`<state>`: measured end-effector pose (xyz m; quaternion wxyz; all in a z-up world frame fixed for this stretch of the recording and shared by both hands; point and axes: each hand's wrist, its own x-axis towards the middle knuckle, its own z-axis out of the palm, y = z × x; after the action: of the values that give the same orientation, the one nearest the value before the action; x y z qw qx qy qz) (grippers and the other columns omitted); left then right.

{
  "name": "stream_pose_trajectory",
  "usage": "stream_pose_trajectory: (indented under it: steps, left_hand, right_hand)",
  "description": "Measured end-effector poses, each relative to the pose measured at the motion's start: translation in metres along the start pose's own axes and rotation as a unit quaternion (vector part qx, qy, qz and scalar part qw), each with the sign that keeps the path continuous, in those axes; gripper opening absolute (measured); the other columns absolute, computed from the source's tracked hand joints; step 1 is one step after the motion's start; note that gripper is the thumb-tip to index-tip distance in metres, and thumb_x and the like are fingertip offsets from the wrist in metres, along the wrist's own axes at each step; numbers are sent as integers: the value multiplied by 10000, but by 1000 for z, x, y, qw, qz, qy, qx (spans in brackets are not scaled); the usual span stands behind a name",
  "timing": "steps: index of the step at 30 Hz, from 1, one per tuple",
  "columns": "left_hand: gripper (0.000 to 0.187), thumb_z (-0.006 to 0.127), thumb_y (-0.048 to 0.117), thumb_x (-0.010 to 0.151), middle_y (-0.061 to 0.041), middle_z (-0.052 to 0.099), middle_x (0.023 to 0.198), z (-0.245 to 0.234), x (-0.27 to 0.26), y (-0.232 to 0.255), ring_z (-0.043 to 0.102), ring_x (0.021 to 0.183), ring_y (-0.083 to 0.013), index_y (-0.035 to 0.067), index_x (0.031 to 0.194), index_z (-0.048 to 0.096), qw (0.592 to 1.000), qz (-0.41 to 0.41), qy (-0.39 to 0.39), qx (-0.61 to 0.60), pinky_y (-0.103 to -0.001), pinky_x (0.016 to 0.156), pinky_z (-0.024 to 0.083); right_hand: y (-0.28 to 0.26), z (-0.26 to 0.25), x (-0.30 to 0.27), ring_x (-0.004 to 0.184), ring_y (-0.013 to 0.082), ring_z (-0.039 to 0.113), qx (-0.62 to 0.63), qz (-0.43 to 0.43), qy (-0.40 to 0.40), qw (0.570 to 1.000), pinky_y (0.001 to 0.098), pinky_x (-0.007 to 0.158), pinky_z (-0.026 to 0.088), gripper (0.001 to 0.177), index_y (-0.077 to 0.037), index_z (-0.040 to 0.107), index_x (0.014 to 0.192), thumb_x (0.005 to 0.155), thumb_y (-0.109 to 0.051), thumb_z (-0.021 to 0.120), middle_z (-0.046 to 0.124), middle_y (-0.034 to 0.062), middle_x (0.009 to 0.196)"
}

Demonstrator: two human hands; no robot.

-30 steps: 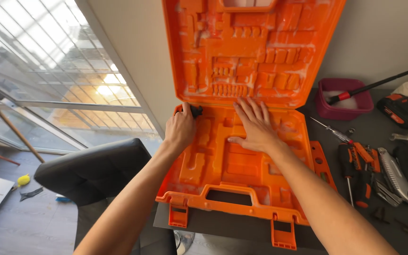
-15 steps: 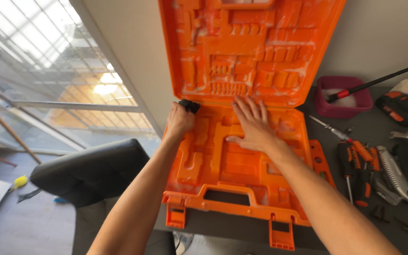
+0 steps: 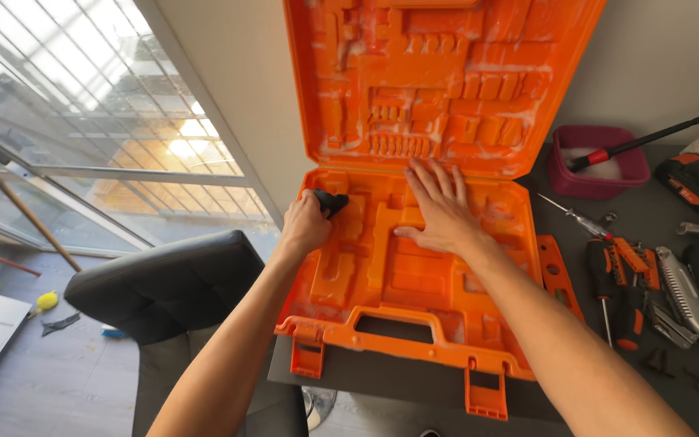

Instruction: The person uses a black cloth to wipe the interior compartments of an open orange toolbox. The person repeatedly folds and unfolds the cloth while cleaning different sections of the toolbox base.

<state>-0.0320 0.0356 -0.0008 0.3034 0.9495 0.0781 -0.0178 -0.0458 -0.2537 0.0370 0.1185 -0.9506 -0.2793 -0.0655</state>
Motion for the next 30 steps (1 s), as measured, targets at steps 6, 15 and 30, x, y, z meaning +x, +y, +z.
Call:
stream_pose_trajectory:
  steps: [6, 15, 30]
  left_hand:
    - [406, 647, 211, 892, -261, 647, 1058, -24, -22, 6, 694, 1012, -504, 24, 1216, 490, 984, 54, -75, 150, -544, 799, 603]
    - [455, 639, -46, 799, -240, 698, 1004, -42, -102, 21, 726, 859, -489, 49, 1219, 492, 940, 219, -3, 261, -543, 688, 624]
    - [365, 511, 11, 833, -202, 701, 965, -30, -156, -8, 716, 882, -501, 53, 1185, 428, 990, 65, -84, 94, -565, 703, 605]
  right_hand:
    - [5, 2, -3, 1564, 355, 13, -3, 0, -7, 1000, 605, 1225, -92, 1133, -105, 209, 1622, 784, -685, 705, 112, 96, 1705]
    - [-1, -6, -6, 1569, 328, 20, -1, 14, -20, 1000, 580, 1240, -71, 1117, -134, 208, 1623, 780, -639, 740, 102, 77, 1710]
    - [4, 1, -4, 1566, 346, 42, -2, 4, 5, 1000, 593, 1235, -65, 1098, -106, 250, 1613, 788, -659, 719, 134, 100, 1707]
